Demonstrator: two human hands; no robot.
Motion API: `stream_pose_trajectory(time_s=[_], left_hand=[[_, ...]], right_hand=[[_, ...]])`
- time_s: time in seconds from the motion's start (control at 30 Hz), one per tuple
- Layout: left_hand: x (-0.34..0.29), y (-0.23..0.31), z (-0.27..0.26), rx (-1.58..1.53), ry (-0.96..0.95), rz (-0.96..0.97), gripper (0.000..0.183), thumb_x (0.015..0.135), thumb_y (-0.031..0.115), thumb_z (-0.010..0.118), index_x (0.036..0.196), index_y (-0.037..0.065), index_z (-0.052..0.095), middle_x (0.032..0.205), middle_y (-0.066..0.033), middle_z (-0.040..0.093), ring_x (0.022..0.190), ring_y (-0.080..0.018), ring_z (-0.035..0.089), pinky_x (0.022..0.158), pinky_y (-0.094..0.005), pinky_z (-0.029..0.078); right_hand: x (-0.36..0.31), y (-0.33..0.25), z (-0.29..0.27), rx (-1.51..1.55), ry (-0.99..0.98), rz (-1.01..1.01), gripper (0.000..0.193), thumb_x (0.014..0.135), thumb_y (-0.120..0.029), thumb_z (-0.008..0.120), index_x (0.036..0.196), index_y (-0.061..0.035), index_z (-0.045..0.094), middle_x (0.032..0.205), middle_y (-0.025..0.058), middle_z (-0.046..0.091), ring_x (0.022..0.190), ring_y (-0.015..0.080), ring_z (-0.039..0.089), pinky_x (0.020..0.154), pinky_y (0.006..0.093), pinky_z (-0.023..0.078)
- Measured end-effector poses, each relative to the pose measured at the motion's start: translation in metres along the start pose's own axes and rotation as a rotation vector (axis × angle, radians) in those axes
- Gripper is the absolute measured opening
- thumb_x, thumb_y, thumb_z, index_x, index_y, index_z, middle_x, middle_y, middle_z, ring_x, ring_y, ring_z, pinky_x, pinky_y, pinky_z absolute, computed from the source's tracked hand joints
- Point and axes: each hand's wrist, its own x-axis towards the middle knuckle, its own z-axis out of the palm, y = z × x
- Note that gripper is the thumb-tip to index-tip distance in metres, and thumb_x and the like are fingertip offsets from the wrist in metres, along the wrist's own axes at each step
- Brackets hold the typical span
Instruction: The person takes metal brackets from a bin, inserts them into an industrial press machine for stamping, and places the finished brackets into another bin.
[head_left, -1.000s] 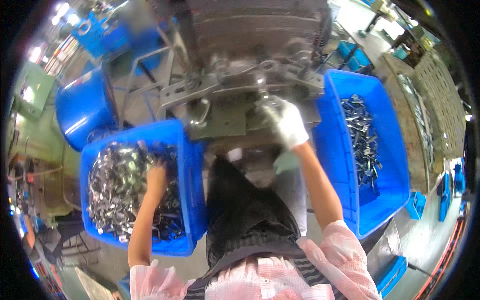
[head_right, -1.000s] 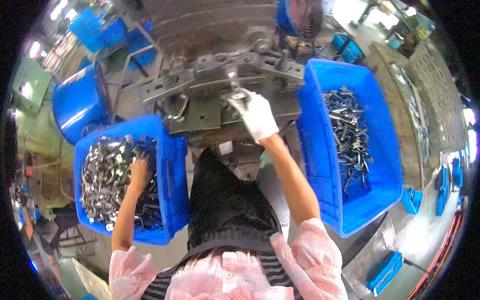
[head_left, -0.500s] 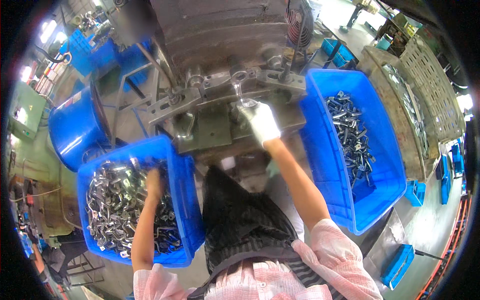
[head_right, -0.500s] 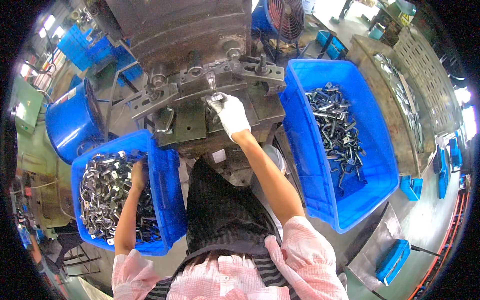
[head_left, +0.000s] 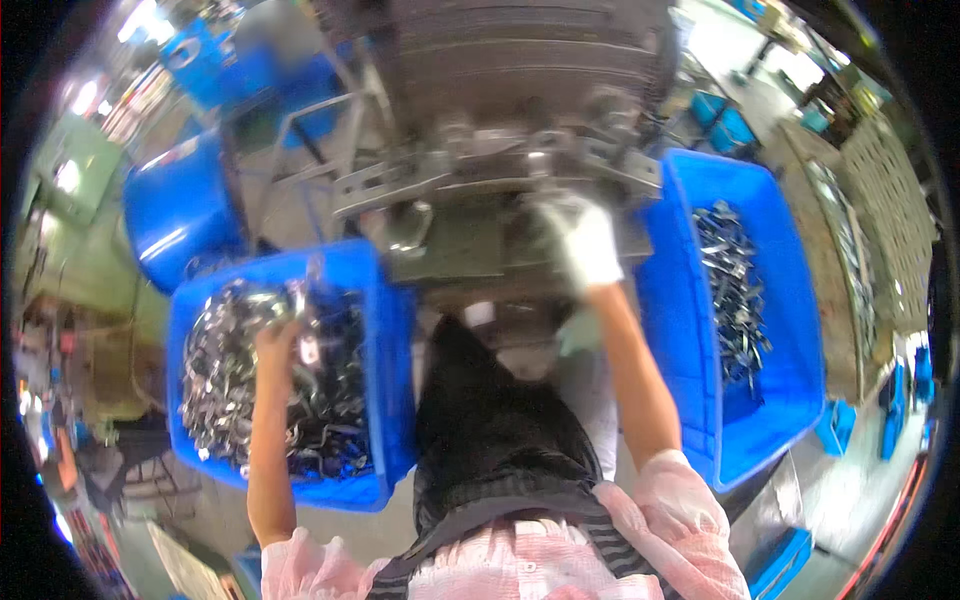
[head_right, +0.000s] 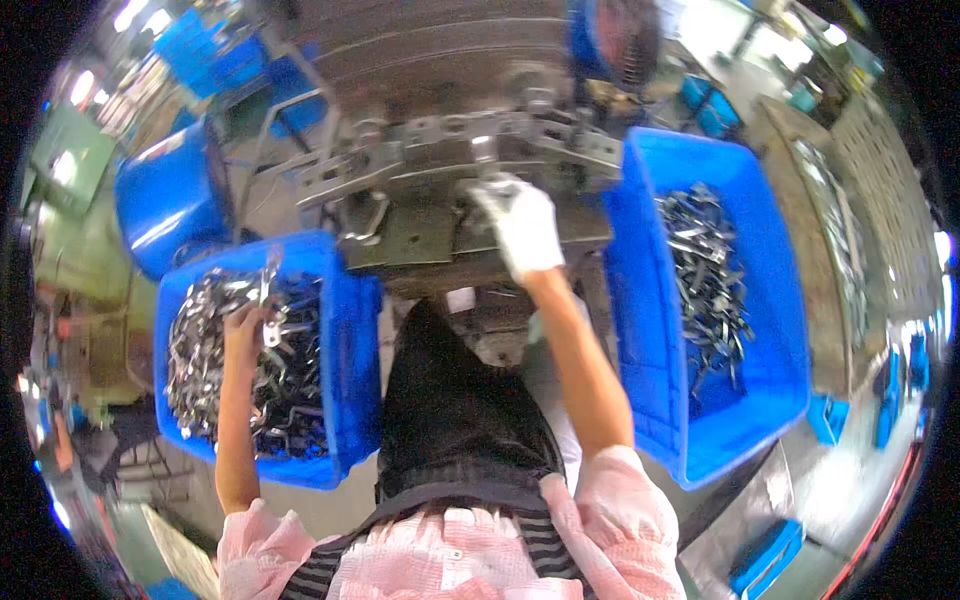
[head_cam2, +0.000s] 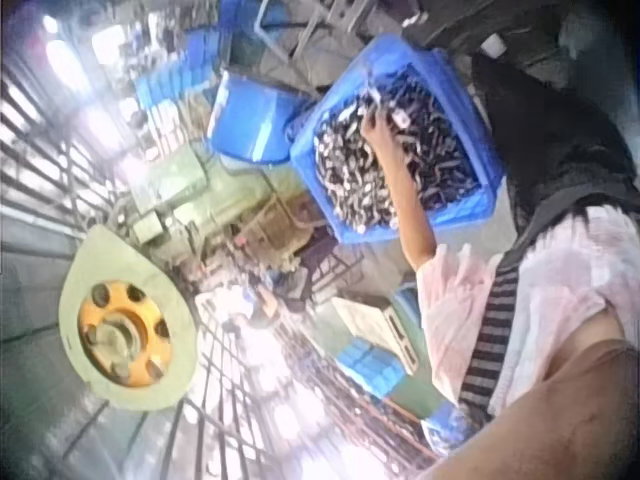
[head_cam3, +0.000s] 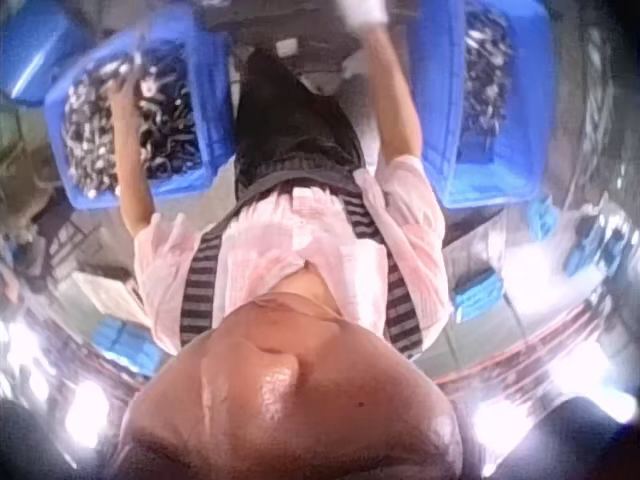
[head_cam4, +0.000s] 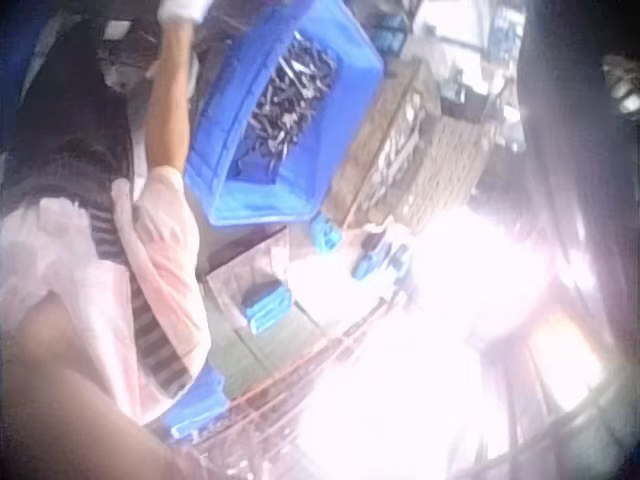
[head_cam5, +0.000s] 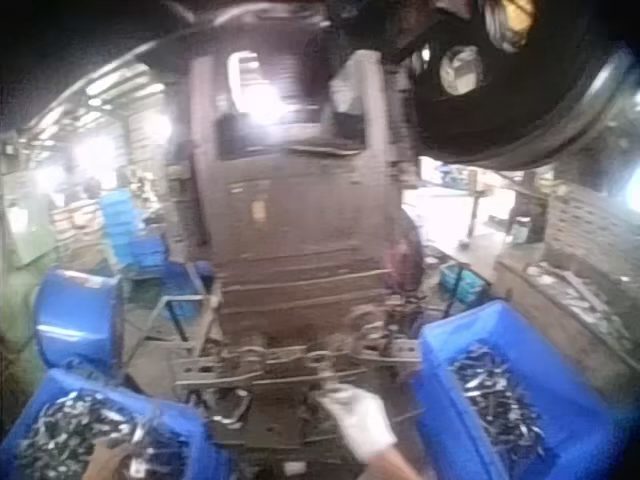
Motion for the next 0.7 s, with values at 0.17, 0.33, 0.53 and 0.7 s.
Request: stream_pose_trajectory(time_s=[0.17,0.33,0.53,0.7], left_hand=[[-0.037,0.035,0.026,-0.132,-0.232,-0.039,0.033,0.082,0.019,0.050,0.098,-0.006,0.061,0.068,-0.0079,0.059,0.054,-0.0113,0.052,0.048,-0.0202,0.040],[-0.048,0.044,0.053,-0.238,-0.317,-0.083,0.030,0.080,0.017,0.052,0.099,-0.006,0.059,0.066,-0.0067,0.056,0.045,-0.0095,0.048,0.038,-0.0197,0.036],[-0.070,0.076,0.091,0.019,-0.826,-0.189,0.026,0.077,0.012,0.056,0.092,-0.007,0.062,0.063,-0.0066,0.058,0.053,-0.0097,0.054,0.047,-0.0205,0.042],[-0.093,0.058,0.112,0.156,-1.328,-0.289,0.024,0.078,0.012,0.060,0.098,-0.001,0.064,0.071,-0.0053,0.062,0.061,-0.0084,0.056,0.056,-0.0207,0.045]], right_hand=[[-0.023,0.010,-0.103,-0.346,0.401,-0.249,0.030,0.082,-0.019,0.061,0.108,-0.0043,0.060,0.080,0.0114,0.064,0.068,0.0157,0.059,0.063,0.0286,0.046],[-0.043,0.012,-0.154,-1.065,0.375,0.117,0.063,0.073,-0.021,0.068,0.130,-0.0240,0.040,0.111,0.0153,0.055,0.090,0.0310,0.061,0.071,0.0407,0.049],[-0.088,-0.044,-0.042,0.391,-0.503,0.224,0.061,0.068,-0.004,0.069,0.125,-0.0084,0.047,0.092,0.0087,0.063,0.073,0.0168,0.061,0.068,0.0260,0.050],[-0.097,-0.059,-0.004,0.161,-1.539,-0.185,0.031,0.080,-0.028,0.061,0.099,-0.0040,0.063,0.089,0.0117,0.065,0.079,0.0211,0.060,0.071,0.0308,0.047]])
